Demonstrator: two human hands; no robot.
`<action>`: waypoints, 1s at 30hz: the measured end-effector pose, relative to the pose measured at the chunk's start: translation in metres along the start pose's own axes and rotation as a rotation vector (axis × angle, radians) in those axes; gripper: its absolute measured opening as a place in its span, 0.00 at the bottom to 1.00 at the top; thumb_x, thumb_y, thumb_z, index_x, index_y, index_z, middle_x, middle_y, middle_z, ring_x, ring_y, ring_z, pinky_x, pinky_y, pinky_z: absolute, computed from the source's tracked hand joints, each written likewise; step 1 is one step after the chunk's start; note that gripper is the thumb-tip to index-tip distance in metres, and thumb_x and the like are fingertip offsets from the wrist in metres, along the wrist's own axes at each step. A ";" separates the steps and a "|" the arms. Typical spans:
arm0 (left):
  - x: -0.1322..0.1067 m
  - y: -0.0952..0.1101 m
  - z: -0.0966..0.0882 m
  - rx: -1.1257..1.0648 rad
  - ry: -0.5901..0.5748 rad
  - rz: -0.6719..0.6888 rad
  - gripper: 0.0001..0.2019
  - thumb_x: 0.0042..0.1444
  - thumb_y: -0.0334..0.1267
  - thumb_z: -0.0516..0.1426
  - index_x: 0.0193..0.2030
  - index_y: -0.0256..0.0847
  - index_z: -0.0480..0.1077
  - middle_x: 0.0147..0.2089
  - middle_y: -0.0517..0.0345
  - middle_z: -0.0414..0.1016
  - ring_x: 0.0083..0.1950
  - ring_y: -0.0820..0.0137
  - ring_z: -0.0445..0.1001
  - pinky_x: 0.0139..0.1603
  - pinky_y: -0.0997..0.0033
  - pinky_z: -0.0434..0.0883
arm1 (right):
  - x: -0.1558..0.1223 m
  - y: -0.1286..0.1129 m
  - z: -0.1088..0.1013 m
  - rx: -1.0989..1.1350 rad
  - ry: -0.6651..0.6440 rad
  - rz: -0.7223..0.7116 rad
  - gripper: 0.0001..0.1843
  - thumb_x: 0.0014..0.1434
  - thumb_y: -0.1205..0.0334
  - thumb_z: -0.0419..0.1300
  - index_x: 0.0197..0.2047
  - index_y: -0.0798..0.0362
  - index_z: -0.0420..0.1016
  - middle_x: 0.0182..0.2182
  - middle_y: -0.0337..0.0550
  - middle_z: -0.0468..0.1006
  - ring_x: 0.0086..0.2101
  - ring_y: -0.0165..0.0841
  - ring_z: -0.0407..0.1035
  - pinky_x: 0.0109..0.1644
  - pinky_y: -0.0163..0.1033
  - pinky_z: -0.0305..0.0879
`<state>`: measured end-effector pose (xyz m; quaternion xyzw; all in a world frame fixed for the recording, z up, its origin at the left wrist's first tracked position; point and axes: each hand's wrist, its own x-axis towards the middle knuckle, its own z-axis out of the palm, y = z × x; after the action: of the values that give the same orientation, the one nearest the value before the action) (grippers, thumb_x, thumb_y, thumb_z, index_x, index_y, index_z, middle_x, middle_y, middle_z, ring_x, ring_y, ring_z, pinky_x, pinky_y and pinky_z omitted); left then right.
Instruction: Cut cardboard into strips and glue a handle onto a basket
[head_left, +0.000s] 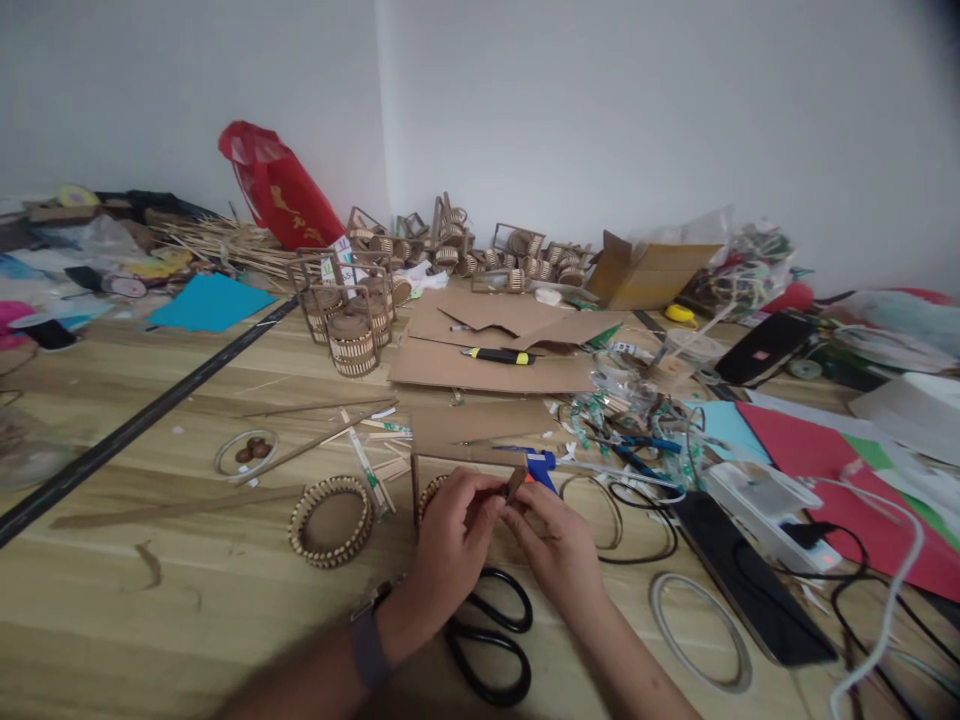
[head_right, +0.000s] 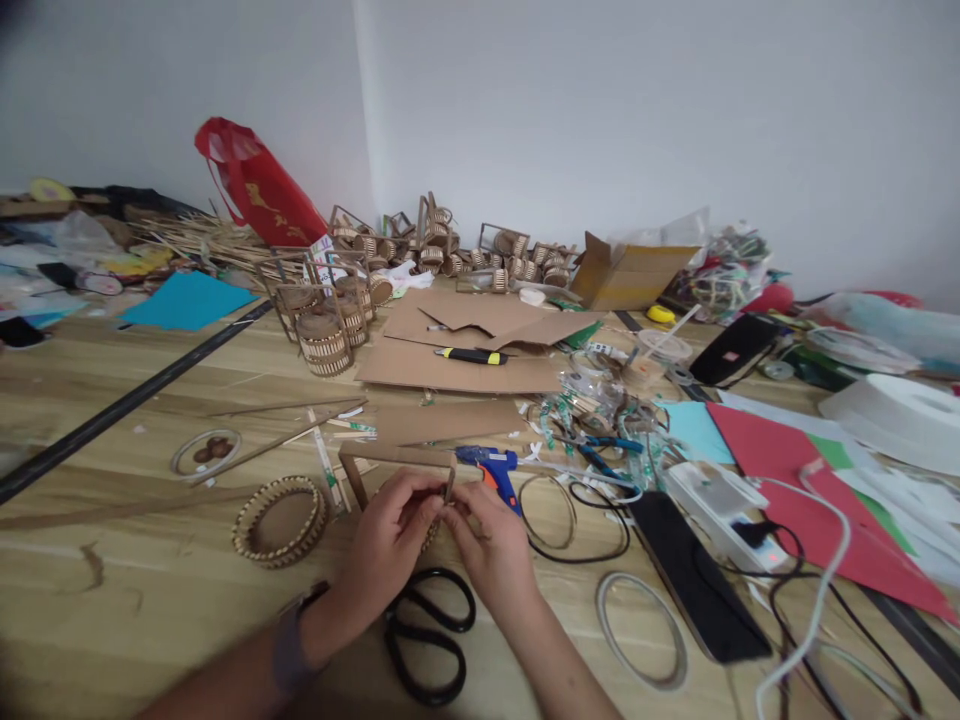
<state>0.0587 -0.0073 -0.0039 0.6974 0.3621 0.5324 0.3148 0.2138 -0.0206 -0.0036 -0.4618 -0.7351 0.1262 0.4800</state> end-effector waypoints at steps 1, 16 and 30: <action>0.000 0.000 0.000 0.002 0.001 0.001 0.06 0.67 0.33 0.54 0.45 0.41 0.74 0.43 0.55 0.79 0.45 0.67 0.77 0.47 0.70 0.73 | -0.001 0.000 0.000 -0.001 -0.001 0.008 0.05 0.65 0.66 0.61 0.40 0.49 0.79 0.31 0.39 0.82 0.32 0.33 0.75 0.37 0.32 0.71; 0.003 -0.002 -0.007 0.049 -0.065 0.031 0.10 0.67 0.31 0.54 0.49 0.40 0.75 0.45 0.53 0.81 0.47 0.66 0.79 0.49 0.68 0.74 | -0.001 0.009 0.001 0.081 -0.023 0.048 0.07 0.65 0.63 0.61 0.43 0.48 0.81 0.35 0.43 0.84 0.36 0.36 0.78 0.41 0.36 0.74; 0.020 0.005 -0.014 0.096 -0.192 0.018 0.07 0.64 0.30 0.58 0.45 0.40 0.78 0.42 0.54 0.80 0.44 0.66 0.78 0.45 0.70 0.74 | 0.001 0.014 -0.001 0.279 -0.091 0.249 0.13 0.63 0.48 0.64 0.41 0.47 0.84 0.36 0.46 0.84 0.38 0.39 0.76 0.45 0.42 0.73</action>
<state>0.0493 0.0076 0.0139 0.7627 0.3489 0.4480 0.3096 0.2223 -0.0127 -0.0114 -0.4720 -0.6687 0.3058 0.4863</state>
